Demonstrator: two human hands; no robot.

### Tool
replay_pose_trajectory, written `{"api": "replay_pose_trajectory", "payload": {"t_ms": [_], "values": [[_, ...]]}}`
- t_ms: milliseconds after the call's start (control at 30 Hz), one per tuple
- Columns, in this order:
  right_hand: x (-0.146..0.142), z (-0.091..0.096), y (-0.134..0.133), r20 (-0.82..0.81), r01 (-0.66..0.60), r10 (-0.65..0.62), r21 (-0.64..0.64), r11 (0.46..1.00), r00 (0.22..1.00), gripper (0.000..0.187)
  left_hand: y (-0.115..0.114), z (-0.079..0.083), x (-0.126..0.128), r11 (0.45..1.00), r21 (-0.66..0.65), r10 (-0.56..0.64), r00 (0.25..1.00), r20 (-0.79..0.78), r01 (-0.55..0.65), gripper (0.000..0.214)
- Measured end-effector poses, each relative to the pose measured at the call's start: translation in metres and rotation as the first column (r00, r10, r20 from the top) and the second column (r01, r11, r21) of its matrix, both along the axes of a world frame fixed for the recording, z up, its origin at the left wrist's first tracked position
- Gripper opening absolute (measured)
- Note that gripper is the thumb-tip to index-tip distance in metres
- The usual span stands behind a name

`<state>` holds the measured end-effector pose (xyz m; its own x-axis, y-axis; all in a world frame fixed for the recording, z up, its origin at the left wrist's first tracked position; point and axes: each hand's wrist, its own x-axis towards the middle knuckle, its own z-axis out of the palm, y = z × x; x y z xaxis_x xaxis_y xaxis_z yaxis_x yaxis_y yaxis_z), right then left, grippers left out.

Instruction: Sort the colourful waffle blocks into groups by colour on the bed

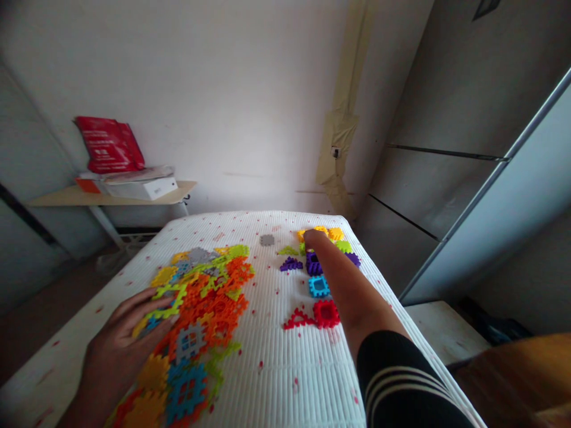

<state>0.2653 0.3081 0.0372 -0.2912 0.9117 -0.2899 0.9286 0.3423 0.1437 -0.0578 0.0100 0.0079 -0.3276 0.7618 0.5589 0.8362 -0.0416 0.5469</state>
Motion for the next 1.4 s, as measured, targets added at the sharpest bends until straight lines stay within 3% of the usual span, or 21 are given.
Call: {"api": "replay_pose_trajectory", "payload": {"t_ms": [167,267,367,433,500,567,667,733,867,1100,1400], "values": [[-0.006,0.018,-0.014,0.014,0.021,-0.021,0.007,1.0,1.0,0.033,0.0,0.001,0.004,0.997,0.052,-0.051,0.999,0.014,0.05,0.027],[-0.021,0.035,-0.03,-0.087,-0.042,0.051,0.102,0.994,0.995,0.046,-0.001,0.0,0.007,0.992,0.088,-0.091,0.994,0.054,0.086,0.028],[-0.052,0.047,-0.063,-0.232,-0.145,0.186,0.182,0.973,0.955,0.044,-0.001,0.0,0.011,0.992,0.083,-0.104,0.989,0.109,0.096,0.035],[-0.077,0.049,-0.095,-0.392,-0.264,0.309,0.167,0.95,0.866,0.04,-0.002,0.0,0.014,0.995,0.058,-0.083,0.99,0.113,0.077,0.042],[-0.103,0.045,-0.129,-0.676,-0.43,0.394,0.125,0.894,0.623,0.044,-0.002,0.001,0.016,0.997,0.049,-0.058,0.996,0.065,0.054,0.048],[-0.126,0.038,-0.16,-0.803,-0.5,0.388,0.133,0.856,0.451,0.046,-0.003,0.001,0.018,0.997,0.072,-0.037,0.999,-0.027,0.039,0.05],[-0.152,0.028,-0.19,-0.832,-0.547,0.407,0.154,0.822,0.376,0.037,-0.003,0.0,0.017,0.99,0.136,-0.019,0.98,-0.197,0.047,0.048],[-0.161,0.025,-0.199,-0.817,-0.555,0.425,0.161,0.816,0.389,0.034,-0.003,-0.002,0.014,0.982,0.177,-0.015,0.955,-0.298,0.07,0.044],[-0.165,0.029,-0.205,-0.751,-0.573,0.444,0.107,0.812,0.488,0.039,-0.001,-0.01,0.006,0.961,0.235,-0.027,0.899,-0.437,0.144,0.035],[-0.163,0.042,-0.202,-0.585,-0.673,0.572,0.059,0.737,0.575,0.037,0.0,-0.01,0.008,0.937,0.258,-0.074,0.857,-0.51,0.234,0.031],[-0.161,0.045,-0.209,-0.448,-0.703,0.713,0.225,0.674,0.54,0.043,-0.002,-0.012,0.013,0.945,0.251,-0.069,0.876,-0.477,0.211,0.039]]}}
